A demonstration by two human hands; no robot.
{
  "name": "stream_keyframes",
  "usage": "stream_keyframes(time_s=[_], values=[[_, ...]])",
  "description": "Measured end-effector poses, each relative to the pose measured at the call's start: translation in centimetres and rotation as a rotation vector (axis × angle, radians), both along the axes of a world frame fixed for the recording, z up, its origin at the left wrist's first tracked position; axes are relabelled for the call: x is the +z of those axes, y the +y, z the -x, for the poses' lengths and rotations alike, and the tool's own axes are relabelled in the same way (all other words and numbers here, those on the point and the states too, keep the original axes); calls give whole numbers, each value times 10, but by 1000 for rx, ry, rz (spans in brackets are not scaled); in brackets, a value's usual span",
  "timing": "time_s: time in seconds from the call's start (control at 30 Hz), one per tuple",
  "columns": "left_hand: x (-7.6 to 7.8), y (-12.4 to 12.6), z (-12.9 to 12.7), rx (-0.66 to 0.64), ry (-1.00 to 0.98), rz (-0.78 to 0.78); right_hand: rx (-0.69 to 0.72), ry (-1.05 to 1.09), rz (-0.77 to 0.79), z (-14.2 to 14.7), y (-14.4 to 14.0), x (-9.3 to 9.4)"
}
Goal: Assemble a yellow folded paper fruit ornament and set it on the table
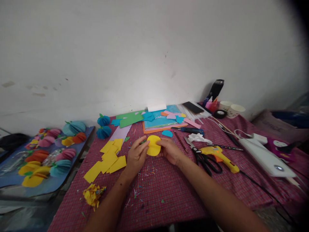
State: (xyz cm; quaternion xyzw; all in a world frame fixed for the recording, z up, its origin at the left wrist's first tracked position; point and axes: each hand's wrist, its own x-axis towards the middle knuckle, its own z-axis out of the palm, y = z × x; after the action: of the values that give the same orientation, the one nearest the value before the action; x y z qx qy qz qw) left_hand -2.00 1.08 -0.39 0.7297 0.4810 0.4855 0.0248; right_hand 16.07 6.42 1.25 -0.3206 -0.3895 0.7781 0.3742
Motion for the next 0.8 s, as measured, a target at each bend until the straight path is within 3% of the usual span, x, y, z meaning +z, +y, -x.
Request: stream_keyframes(time_s=[0.33,0.53,0.8], values=[[1,-1,-2,0,-2,1,-107,-64,-86,5,1,-7],[4,-2,-5,-11,-18,29,-131,-61,-228,5,0,-5],[-7,6,-2,-44,-335,299,-165,-269,-566,1,1,-5]])
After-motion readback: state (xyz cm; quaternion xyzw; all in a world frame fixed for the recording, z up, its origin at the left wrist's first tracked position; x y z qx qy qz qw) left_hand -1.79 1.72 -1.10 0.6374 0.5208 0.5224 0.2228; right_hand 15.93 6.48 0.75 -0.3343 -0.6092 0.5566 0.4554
